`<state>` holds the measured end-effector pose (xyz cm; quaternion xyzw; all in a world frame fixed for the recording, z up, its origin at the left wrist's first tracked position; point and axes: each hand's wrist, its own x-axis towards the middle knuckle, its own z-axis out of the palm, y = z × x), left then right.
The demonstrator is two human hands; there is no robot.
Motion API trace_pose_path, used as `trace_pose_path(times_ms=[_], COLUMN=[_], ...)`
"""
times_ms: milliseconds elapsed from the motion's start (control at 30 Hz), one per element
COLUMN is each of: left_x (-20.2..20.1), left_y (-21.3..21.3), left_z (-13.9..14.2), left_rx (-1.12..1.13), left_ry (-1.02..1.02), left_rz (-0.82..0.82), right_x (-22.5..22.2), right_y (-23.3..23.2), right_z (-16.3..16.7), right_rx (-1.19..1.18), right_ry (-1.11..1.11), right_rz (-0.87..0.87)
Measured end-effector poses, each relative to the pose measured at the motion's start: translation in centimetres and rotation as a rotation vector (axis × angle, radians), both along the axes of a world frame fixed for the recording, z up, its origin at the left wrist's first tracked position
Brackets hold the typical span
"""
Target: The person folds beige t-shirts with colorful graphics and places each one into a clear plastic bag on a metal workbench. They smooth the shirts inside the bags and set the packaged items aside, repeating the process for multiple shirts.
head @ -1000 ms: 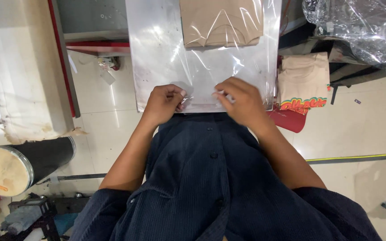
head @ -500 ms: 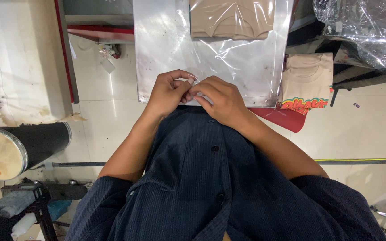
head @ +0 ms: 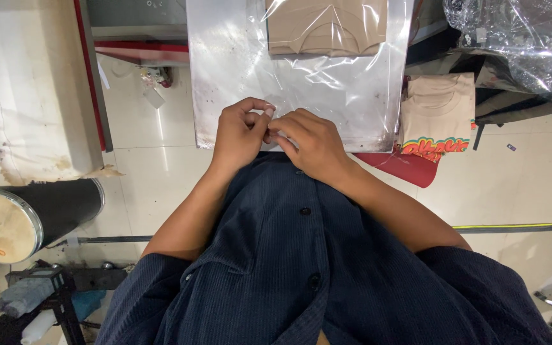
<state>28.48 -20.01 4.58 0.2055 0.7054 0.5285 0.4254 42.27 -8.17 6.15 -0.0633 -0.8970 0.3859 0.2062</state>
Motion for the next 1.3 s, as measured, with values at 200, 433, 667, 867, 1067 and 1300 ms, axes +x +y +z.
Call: trace_pose_path(times_ms=[200,433,667,867,1067,1300], left_x=[0.3,0.7,-1.4,-3.0,-4.4,-4.6], left_y=[-0.2,-0.5,-2.4,-4.7,-5.4,-5.7], left_z=[-0.1,-0.8,-0.3,2.1,3.2,2.1], left_rx=[-0.019,-0.046,-0.070,-0.217,-0.188,-0.140], left_ry=[0.233,0.353,0.124,0.229,0.488,1.015], left_rz=[-0.042,-0.071,-0.099,-0.183,-0.404,-0.502], right_x=[-0.4,0.6,10.7,33.3,40.2,19.9], right_y=[-0.3,0.7,7.0,19.2,20.4,13.0], right_z=[-0.9,-2.1,-4.2,-2.2,-5.3,-6.6], right_rx=[-0.259,-0.476,-0.870,-0.619,-0.057,0.732], right_ry=[-0.270,-0.316,-0.369,-0.191,-1.230,-0.455], right_rz=[-0.107,-0.013,0.208,-1.166,-1.641,-0.342])
